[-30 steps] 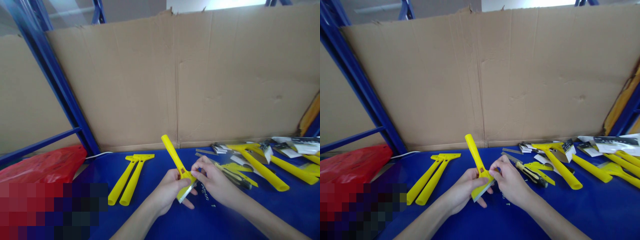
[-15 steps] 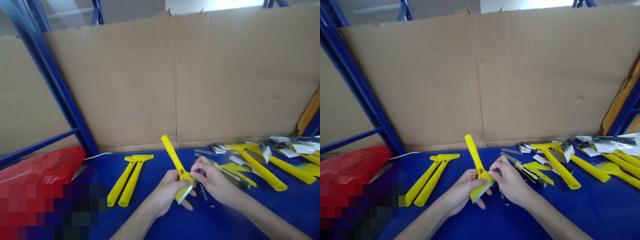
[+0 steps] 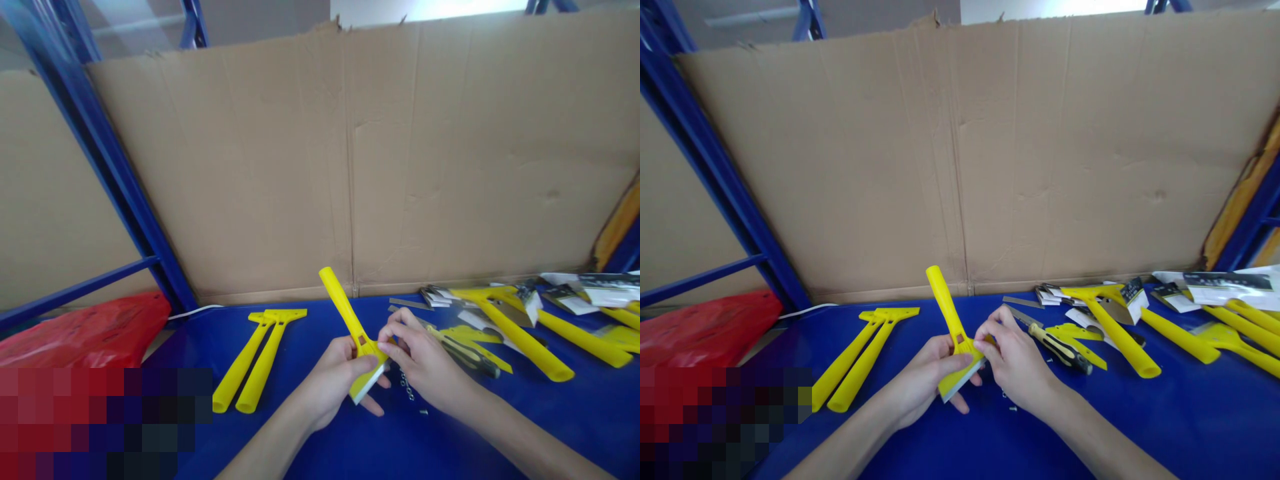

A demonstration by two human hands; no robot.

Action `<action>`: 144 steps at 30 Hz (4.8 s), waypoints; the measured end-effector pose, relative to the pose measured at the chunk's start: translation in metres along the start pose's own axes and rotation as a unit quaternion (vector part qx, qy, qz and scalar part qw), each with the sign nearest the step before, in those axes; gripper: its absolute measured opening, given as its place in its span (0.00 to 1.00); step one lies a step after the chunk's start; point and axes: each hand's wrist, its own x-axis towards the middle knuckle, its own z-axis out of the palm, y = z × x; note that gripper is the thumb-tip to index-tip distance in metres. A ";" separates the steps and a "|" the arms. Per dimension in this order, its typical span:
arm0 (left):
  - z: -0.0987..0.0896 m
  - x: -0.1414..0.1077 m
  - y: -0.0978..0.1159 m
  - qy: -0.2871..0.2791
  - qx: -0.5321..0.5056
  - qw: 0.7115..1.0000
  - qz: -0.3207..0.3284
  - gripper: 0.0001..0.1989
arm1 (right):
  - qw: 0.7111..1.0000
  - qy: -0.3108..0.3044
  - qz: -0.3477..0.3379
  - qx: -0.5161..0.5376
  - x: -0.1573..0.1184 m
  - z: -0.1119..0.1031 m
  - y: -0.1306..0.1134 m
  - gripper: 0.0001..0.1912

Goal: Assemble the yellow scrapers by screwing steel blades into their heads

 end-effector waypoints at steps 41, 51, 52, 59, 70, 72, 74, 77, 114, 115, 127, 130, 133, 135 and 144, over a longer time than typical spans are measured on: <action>0.004 0.001 -0.002 0.023 -0.013 0.999 0.027 0.15 | 0.992 0.018 0.060 0.112 0.001 0.001 -0.001 0.05; 0.002 -0.001 0.001 0.020 0.014 0.999 0.037 0.15 | 0.965 -0.039 0.113 0.235 0.000 -0.002 -0.003 0.06; 0.002 -0.001 0.001 0.019 0.018 0.999 0.038 0.14 | 0.963 -0.039 0.121 0.239 0.000 -0.002 -0.005 0.06; 0.006 0.000 -0.004 0.012 0.020 0.999 0.024 0.16 | 0.954 -0.060 0.178 0.233 0.000 -0.004 -0.007 0.04; -0.004 0.006 0.000 0.102 0.008 0.995 0.005 0.12 | 0.960 0.040 0.106 -0.257 -0.004 -0.063 0.025 0.15; -0.005 0.006 0.002 0.121 0.003 0.993 0.005 0.11 | 0.926 0.013 0.112 -0.359 -0.006 -0.068 0.035 0.16; -0.005 0.006 0.003 0.135 0.001 0.991 0.003 0.09 | 0.906 -0.040 0.124 -0.403 -0.009 -0.068 0.042 0.14; -0.004 0.006 0.002 0.139 0.003 0.990 -0.004 0.08 | 0.903 -0.091 0.131 -0.398 -0.011 -0.065 0.045 0.10; 0.002 0.014 -0.009 0.225 0.051 0.972 0.033 0.05 | 0.991 0.077 -0.027 -0.109 -0.045 -0.050 0.005 0.10; 0.002 0.014 -0.010 0.225 0.053 0.972 0.037 0.05 | 0.991 0.079 -0.026 -0.109 -0.045 -0.050 0.004 0.10; 0.001 0.016 -0.016 0.224 0.098 0.969 0.044 0.07 | 0.983 0.075 -0.066 -0.155 -0.044 -0.054 -0.008 0.09; 0.001 0.017 -0.017 0.220 0.108 0.968 0.046 0.07 | 0.967 0.125 -0.102 -0.199 -0.050 -0.055 -0.011 0.10; 0.001 0.017 -0.018 0.219 0.111 0.968 0.053 0.07 | 0.965 0.137 -0.112 -0.194 -0.057 -0.055 -0.014 0.13; 0.001 0.016 -0.018 0.216 0.110 0.969 0.058 0.08 | 0.972 0.128 -0.106 -0.166 -0.058 -0.055 -0.016 0.07; 0.000 0.017 -0.017 0.237 0.075 0.967 0.063 0.09 | 0.960 0.209 -0.080 -0.168 -0.050 -0.050 -0.024 0.14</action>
